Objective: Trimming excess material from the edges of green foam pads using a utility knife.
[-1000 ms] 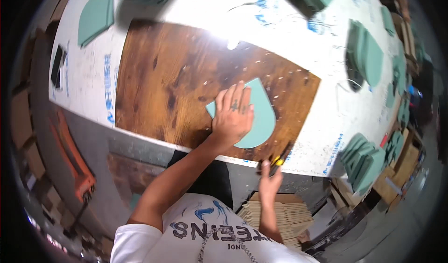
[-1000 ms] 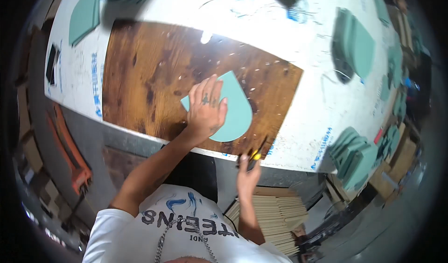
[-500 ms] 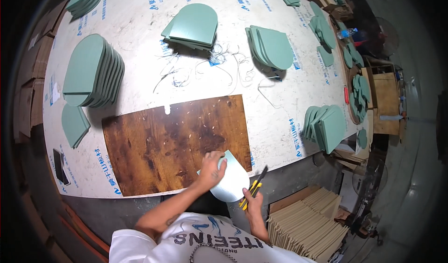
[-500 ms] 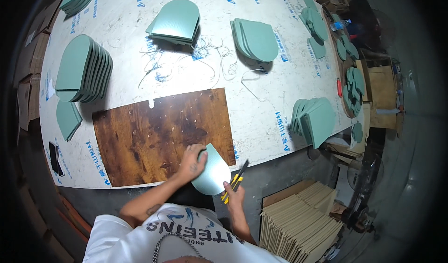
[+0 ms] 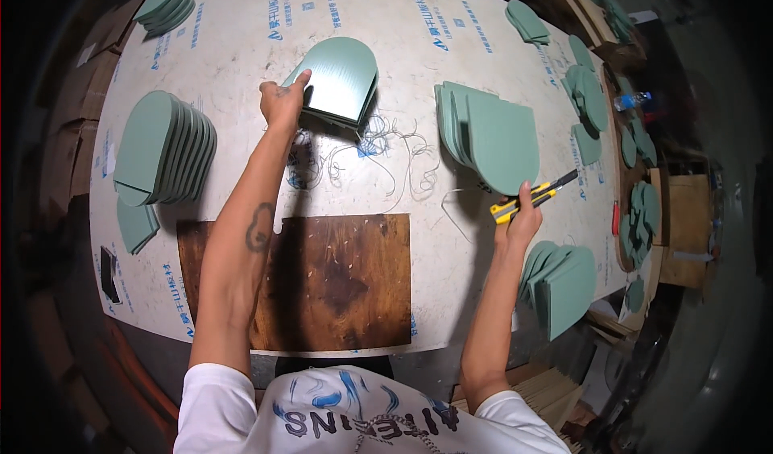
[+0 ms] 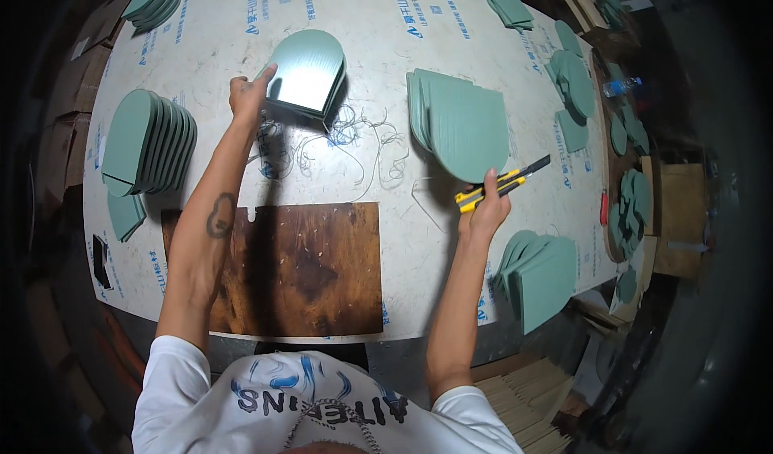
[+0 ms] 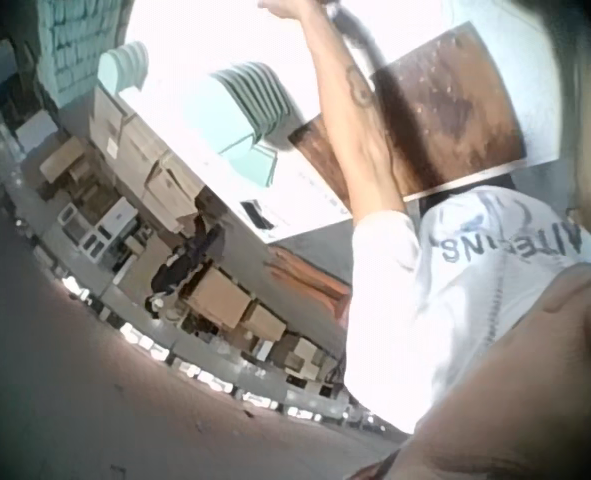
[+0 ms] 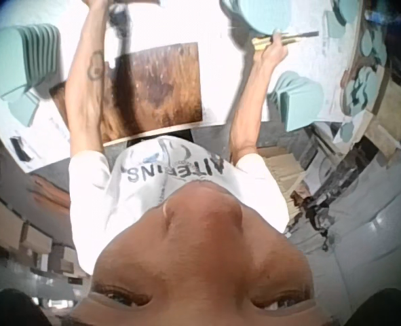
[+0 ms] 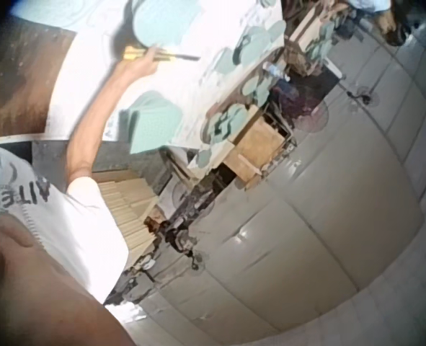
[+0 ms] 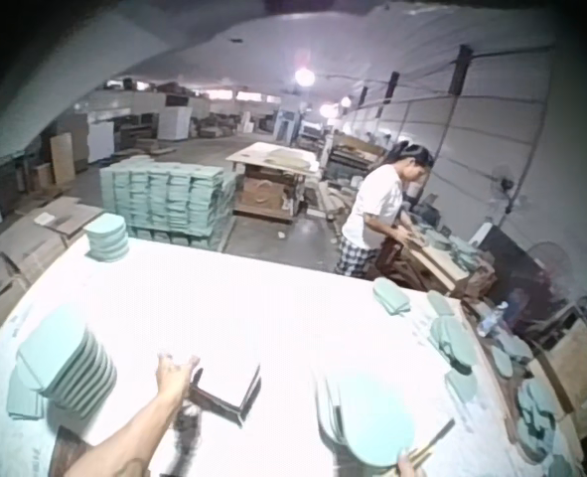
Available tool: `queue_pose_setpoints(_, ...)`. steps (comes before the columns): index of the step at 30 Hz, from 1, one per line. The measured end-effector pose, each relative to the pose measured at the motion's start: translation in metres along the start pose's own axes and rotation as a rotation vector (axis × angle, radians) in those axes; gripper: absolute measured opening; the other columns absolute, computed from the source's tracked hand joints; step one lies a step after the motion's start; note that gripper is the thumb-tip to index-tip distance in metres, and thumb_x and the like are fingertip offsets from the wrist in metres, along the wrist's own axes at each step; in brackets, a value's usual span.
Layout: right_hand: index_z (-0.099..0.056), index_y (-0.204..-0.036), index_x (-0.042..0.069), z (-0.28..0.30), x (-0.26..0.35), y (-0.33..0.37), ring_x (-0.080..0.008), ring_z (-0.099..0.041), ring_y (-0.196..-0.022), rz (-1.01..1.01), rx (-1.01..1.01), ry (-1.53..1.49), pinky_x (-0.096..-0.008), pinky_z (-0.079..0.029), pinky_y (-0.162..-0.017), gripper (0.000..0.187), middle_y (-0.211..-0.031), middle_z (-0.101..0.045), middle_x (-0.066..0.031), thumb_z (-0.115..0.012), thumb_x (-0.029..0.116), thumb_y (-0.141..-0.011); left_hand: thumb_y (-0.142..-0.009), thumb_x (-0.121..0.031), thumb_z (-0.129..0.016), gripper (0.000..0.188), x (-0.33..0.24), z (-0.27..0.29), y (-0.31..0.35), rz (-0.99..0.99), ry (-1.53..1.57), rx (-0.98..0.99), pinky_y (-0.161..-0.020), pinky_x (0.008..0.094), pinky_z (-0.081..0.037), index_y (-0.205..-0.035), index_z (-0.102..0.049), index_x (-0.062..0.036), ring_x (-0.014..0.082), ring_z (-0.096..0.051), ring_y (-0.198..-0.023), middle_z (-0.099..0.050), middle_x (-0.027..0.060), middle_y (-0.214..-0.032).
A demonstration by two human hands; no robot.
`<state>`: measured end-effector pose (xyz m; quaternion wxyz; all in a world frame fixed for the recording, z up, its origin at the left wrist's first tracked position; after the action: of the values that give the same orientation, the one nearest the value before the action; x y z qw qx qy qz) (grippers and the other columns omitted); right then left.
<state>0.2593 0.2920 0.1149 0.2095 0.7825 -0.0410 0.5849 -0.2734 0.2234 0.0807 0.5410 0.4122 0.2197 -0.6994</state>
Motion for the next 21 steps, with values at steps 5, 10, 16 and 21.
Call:
queue_pose_setpoints(5, -0.065, -0.106, -0.001, -0.003, -0.019, -0.055, -0.0156, -0.065, -0.065, 0.046, -0.020, 0.202, -0.0282, -0.054, -0.056, 0.026, -0.086, -0.067, -0.0076, -0.070, 0.024, -0.101, -0.075, -0.045, -0.088, 0.053, 0.026, -0.012, -0.018, 0.094, -0.096, 0.180, -0.088, 0.0401, -0.056, -0.093, -0.074, 0.0022, 0.0333, -0.073, -0.090, -0.076, 0.0193, -0.095)
queue_pose_setpoints(10, -0.063, -0.103, -0.005, 0.013, -0.019, -0.032, -0.0151, -0.065, -0.063, 0.090, -0.017, 0.486, -0.0278, -0.052, -0.053, 0.033, -0.085, -0.067, -0.0106, -0.063, 0.028, -0.104, -0.079, -0.040, -0.089, 0.046, 0.022, -0.017, -0.018, 0.026, 0.078, 0.428, -0.056, 0.0267, -0.043, -0.091, -0.072, 0.0011, 0.0116, -0.049, -0.056, -0.055, 0.0004, -0.064)
queue_pose_setpoints(16, -0.064, -0.108, -0.004, 0.046, -0.054, 0.042, -0.0136, -0.064, -0.065, 0.009, -0.018, 0.358, -0.0257, -0.050, -0.056, 0.030, -0.087, -0.069, -0.0105, -0.065, 0.026, -0.104, -0.088, -0.023, -0.082, 0.026, 0.016, -0.038, -0.019, -0.005, 0.030, 0.511, -0.050, 0.0269, -0.038, -0.081, -0.068, -0.0032, 0.0107, -0.044, -0.051, -0.051, -0.0001, -0.062)
queue_pose_setpoints(21, -0.063, -0.122, -0.007, 0.012, -0.090, 0.134, -0.0121, -0.064, -0.067, -0.102, 0.154, 0.321, -0.0256, -0.051, -0.061, 0.034, -0.087, -0.069, -0.0097, -0.065, 0.022, -0.103, -0.094, -0.021, -0.076, 0.022, 0.000, -0.007, -0.048, 0.080, 0.377, 0.946, -0.061, 0.0290, -0.044, -0.082, -0.063, -0.0074, 0.0124, -0.049, -0.059, -0.051, -0.0008, -0.062)
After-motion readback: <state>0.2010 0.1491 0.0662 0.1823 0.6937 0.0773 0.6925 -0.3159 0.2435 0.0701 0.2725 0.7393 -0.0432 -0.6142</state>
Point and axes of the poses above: each hand's wrist, its own y-axis away from the middle knuckle, its own z-axis out of the back of the hand, x = y × z, the point moved 8 cm from there along -y, towards the middle knuckle
